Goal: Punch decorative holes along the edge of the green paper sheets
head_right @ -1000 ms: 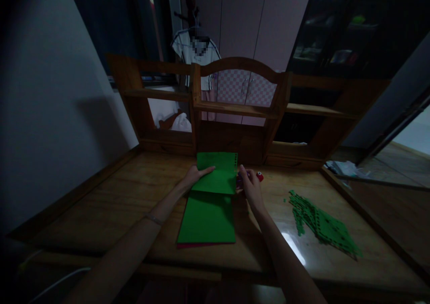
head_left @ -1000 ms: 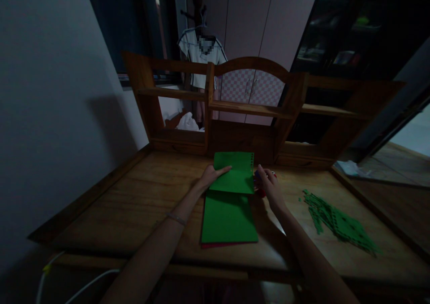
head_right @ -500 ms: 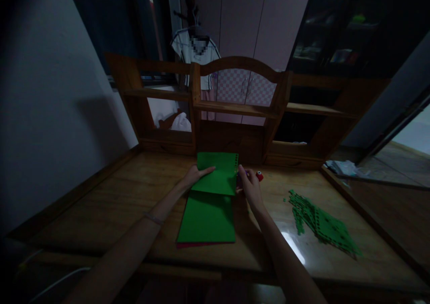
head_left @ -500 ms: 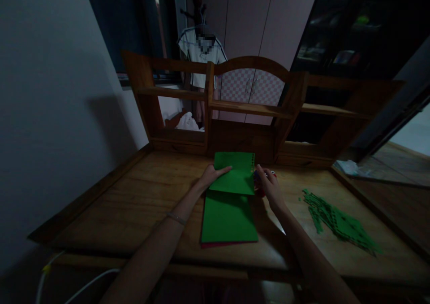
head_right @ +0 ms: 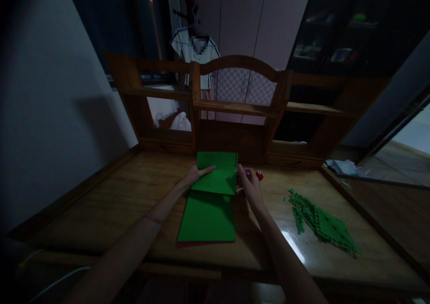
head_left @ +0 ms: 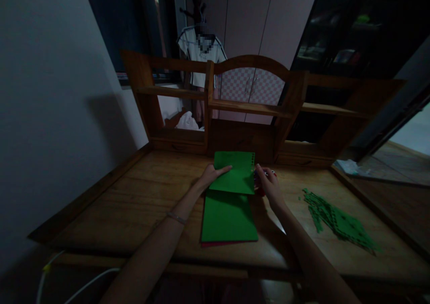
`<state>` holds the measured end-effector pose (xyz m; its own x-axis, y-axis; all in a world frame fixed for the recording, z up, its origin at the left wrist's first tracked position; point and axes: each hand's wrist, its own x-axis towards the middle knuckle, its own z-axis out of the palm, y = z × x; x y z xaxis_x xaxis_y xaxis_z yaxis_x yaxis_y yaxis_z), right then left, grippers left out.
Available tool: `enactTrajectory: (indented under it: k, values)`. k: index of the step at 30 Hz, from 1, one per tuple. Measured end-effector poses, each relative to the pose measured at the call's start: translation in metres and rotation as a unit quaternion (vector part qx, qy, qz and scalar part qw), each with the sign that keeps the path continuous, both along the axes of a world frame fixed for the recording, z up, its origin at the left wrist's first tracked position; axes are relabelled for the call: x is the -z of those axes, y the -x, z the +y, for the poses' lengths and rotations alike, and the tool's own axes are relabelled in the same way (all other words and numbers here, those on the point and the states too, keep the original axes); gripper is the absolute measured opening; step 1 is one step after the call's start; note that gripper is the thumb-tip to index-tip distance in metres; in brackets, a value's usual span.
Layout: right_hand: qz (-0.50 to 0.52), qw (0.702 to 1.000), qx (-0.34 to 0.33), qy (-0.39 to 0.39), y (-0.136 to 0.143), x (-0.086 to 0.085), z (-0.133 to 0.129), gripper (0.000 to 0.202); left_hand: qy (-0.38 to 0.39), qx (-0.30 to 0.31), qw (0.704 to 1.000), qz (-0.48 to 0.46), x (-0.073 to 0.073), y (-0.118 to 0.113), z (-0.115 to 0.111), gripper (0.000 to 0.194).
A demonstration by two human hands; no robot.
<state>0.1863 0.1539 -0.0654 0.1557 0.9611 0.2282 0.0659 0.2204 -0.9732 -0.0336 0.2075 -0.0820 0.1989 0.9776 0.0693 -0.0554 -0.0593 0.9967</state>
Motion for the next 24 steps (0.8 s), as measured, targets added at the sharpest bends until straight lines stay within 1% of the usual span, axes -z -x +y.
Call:
enactTrajectory:
  k: [3,7,10,16,20,24]
  values:
    - [0.012,1.0,0.001,0.021,0.0003,-0.0001,0.0004,0.044,0.011,0.005,1.0,0.002,0.0003,-0.0007,-0.0004,0.058]
    - [0.06,0.994,-0.007,0.091,0.0001,-0.0021,0.0004,0.047,0.012,0.017,1.0,0.004,0.0002,-0.0012,-0.0013,0.058]
    - [0.087,0.989,-0.009,0.117,-0.0005,-0.005,0.0005,0.048,0.011,0.018,1.0,0.005,-0.0002,-0.0009,-0.0014,0.059]
    - [0.093,0.989,-0.007,0.115,0.0006,-0.0078,0.0,0.046,0.014,0.001,1.0,0.013,-0.0007,-0.0001,-0.0002,0.057]
    - [0.098,0.99,-0.016,0.098,0.0011,-0.0049,-0.0005,0.044,-0.001,-0.002,1.0,0.014,-0.0006,0.0,0.0002,0.055]
    - [0.078,0.993,-0.017,0.083,-0.0007,-0.002,0.0004,0.044,0.002,-0.003,1.0,0.014,-0.0017,0.0,-0.0008,0.055]
